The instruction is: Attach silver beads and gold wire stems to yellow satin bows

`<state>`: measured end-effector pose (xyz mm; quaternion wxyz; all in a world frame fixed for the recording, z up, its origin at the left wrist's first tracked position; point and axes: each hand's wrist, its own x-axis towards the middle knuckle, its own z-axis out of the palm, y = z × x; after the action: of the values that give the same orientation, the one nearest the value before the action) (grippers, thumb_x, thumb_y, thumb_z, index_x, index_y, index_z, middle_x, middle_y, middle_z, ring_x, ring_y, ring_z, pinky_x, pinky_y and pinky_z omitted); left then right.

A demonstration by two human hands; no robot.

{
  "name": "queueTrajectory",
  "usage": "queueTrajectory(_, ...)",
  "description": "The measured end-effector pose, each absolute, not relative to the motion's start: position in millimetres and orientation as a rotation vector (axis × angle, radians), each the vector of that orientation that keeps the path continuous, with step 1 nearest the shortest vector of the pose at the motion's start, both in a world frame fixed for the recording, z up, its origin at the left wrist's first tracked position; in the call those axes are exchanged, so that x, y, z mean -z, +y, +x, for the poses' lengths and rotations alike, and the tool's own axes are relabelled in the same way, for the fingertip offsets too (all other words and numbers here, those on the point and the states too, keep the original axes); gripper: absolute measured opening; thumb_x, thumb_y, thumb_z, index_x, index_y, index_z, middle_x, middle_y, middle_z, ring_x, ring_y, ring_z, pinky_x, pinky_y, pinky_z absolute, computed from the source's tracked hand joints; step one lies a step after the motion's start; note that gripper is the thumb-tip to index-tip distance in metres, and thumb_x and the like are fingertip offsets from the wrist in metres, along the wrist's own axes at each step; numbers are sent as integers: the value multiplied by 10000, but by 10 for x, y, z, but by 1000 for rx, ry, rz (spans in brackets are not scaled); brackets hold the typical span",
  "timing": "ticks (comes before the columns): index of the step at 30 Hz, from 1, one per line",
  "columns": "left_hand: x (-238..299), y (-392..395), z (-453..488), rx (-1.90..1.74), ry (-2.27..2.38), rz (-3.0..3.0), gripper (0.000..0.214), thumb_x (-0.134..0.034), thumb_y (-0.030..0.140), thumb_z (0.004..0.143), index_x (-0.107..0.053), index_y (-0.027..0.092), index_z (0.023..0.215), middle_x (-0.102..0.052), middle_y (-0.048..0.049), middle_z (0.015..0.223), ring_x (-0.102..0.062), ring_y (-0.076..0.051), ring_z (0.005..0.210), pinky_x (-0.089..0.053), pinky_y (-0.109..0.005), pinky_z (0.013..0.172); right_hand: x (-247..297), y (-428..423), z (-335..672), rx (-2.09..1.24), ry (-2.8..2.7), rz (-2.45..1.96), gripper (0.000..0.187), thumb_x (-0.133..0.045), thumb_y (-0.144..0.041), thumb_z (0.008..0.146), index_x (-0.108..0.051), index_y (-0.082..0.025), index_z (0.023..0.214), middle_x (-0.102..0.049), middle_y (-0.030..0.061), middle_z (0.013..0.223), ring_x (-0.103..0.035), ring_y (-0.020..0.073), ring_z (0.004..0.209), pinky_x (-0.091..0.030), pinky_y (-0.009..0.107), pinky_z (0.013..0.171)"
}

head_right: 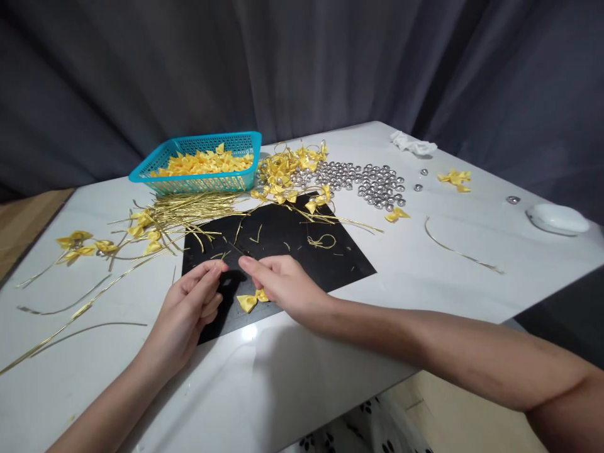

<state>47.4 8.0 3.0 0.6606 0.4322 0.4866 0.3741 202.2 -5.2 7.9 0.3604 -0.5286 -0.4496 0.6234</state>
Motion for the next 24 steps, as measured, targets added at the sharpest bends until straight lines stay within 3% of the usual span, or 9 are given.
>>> queueTrajectory(24,-37,80,485,-826,1070,977,277,-643,442,757,-538,190,807,-179,130,452,-107,-44,398,-100,-141,347,-28,-49,2012,-1696,-1241,-1260,468,-455,-471,888,-357,-163,549,-259,-106,367,-179,10,332,-133,188,371)
